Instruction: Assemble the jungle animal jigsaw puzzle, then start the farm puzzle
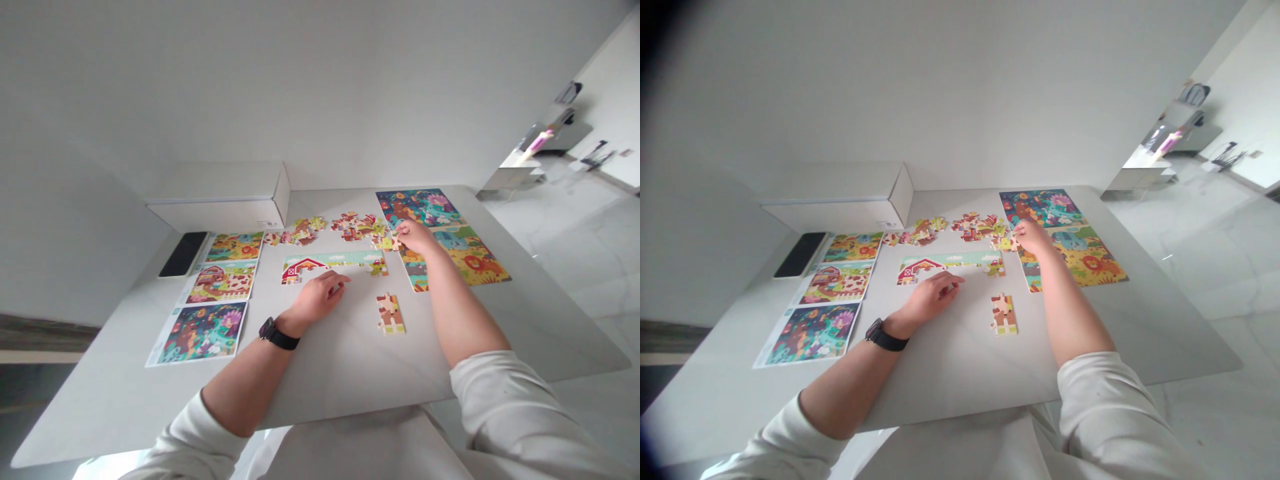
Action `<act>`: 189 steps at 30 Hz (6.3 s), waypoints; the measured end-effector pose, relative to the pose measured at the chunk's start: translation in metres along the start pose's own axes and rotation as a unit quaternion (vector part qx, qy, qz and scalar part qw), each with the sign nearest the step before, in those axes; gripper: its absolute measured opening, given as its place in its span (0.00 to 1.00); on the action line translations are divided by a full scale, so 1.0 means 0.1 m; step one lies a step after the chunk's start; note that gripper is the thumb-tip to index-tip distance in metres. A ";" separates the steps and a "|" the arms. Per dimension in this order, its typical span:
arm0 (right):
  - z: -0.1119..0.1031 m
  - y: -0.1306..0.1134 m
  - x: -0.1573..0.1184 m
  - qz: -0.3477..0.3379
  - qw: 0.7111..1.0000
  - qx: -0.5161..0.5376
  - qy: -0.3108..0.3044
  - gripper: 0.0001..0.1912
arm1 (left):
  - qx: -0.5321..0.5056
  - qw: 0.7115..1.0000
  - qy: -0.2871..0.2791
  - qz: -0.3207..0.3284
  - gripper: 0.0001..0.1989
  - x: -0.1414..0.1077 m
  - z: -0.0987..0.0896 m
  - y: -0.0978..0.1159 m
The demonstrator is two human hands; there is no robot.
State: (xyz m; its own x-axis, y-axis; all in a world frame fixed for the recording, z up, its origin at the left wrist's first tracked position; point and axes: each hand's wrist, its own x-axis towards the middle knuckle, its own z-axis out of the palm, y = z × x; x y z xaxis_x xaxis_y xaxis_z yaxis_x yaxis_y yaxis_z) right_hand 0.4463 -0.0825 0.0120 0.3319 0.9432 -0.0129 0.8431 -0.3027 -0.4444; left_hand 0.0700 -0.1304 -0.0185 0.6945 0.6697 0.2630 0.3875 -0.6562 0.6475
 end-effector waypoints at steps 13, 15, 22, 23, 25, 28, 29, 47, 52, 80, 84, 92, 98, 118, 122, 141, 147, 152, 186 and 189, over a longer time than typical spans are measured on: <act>0.43 -0.28 -0.16 -0.119 0.987 -0.104 0.030 0.19 | 0.013 1.000 0.004 0.012 0.14 0.01 0.01 0.00; 0.47 -0.28 -0.16 -0.117 0.986 -0.115 0.037 0.20 | 0.035 0.998 0.030 0.034 0.14 0.04 -0.01 0.01; 0.61 -0.28 -0.07 -0.140 0.981 -0.099 0.088 0.25 | 0.131 0.986 0.096 0.029 0.17 0.41 -0.10 0.05; 0.63 -0.28 -0.05 -0.173 0.977 -0.087 0.086 0.25 | 0.144 0.985 0.091 0.026 0.19 0.51 -0.09 0.04; 0.69 -0.29 -0.03 -0.229 0.968 -0.071 0.075 0.25 | 0.172 0.983 0.063 0.018 0.23 0.75 -0.05 -0.01; 0.76 -0.29 -0.01 -0.245 0.966 -0.063 0.059 0.23 | 0.216 0.976 0.000 -0.020 0.25 1.08 0.01 -0.14; 0.77 -0.28 0.00 -0.237 0.968 -0.062 0.059 0.23 | 0.230 0.972 -0.027 -0.027 0.25 1.15 0.02 -0.19; 0.73 -0.28 0.01 -0.074 0.990 -0.072 0.096 0.25 | 0.288 0.954 -0.059 -0.056 0.23 1.17 -0.14 -0.49; 0.71 -0.29 -0.01 -0.066 0.988 -0.053 0.128 0.26 | 0.256 0.963 -0.082 -0.023 0.27 1.35 0.04 -0.45; 0.74 -0.31 0.03 -0.251 0.965 0.002 0.080 0.24 | 0.276 0.958 -0.045 -0.060 0.24 1.57 0.16 -0.47; 0.77 -0.34 0.00 -0.254 0.966 -0.017 0.042 0.26 | 0.255 0.965 -0.061 -0.012 0.24 1.53 0.13 -0.44; 0.78 -0.30 0.01 -0.237 0.969 -0.016 0.060 0.20 | 0.244 0.966 -0.084 0.025 0.23 1.41 0.04 -0.47; 0.79 -0.28 0.04 -0.264 0.962 -0.007 0.074 0.18 | 0.276 0.959 -0.040 -0.056 0.19 1.28 -0.18 -0.63; 0.77 -0.26 0.06 -0.287 0.953 0.015 0.100 0.16 | 0.315 0.932 -0.006 -0.177 0.32 0.66 -1.02 -0.93; 0.78 -0.25 0.07 -0.278 0.955 0.023 0.101 0.15 | 0.318 0.927 0.010 -0.200 0.33 0.44 -1.23 -1.01; 0.88 -0.15 0.14 -0.304 0.936 0.052 0.169 0.13 | 0.335 0.925 0.010 -0.178 0.21 0.65 -0.89 -1.19; 0.91 -0.12 0.16 -0.303 0.937 0.049 0.169 0.12 | 0.323 0.936 -0.010 -0.138 0.22 0.66 -0.83 -1.13; 0.91 -0.12 0.16 -0.297 0.939 0.047 0.170 0.13 | 0.314 0.936 0.032 -0.156 0.30 0.66 -0.86 -1.15; 0.90 -0.08 0.19 -0.298 0.939 0.054 0.160 0.12 | 0.296 0.899 0.072 -0.314 0.25 0.36 -1.04 -1.19; 0.90 -0.06 0.21 -0.301 0.939 0.054 0.155 0.13 | 0.276 0.907 0.081 -0.308 0.29 0.32 -1.04 -1.26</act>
State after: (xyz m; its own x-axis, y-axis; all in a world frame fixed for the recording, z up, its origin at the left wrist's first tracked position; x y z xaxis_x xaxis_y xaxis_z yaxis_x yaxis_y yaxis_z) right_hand 0.4100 -0.0490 -0.0663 -0.0689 0.8487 0.5244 0.8754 0.3036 -0.3762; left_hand -0.0193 0.0098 -0.0170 0.1623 0.9812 0.1040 0.9473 -0.1845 0.2621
